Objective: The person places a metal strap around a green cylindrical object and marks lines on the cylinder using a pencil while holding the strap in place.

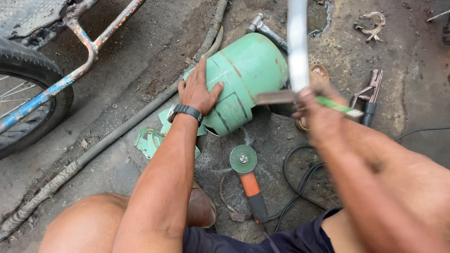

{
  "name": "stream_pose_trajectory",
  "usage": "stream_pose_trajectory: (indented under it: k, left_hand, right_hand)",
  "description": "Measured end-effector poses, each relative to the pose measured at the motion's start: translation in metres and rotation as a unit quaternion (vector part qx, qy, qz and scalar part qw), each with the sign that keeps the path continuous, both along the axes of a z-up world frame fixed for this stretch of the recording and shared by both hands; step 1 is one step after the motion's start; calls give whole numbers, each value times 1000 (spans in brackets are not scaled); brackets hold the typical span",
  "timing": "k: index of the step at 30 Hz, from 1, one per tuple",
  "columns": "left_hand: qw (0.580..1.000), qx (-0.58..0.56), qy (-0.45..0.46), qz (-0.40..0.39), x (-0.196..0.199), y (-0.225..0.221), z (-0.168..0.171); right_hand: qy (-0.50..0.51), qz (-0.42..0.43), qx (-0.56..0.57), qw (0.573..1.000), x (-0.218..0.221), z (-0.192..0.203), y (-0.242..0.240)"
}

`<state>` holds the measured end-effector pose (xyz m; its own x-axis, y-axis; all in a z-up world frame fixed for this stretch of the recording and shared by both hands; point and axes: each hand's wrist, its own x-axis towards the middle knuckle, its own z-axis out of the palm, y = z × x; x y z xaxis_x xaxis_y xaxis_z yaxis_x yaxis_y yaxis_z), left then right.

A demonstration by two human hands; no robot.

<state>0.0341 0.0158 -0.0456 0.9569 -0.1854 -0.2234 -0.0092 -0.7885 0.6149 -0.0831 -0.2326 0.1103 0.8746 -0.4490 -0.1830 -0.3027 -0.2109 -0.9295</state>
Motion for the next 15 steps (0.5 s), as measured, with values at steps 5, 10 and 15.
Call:
stream_pose_trajectory:
  k: [5, 10, 15]
  left_hand:
    - [997, 22, 31, 60, 22, 1, -1]
    - [986, -65, 74, 134, 6, 1, 4]
    - [932, -273, -47, 234, -6, -12, 47]
  right_hand:
    - [-130, 67, -67, 987, 17, 41, -118]
    - [-121, -16, 49, 991, 28, 27, -163]
    - [-115, -25, 91, 989, 29, 44, -155]
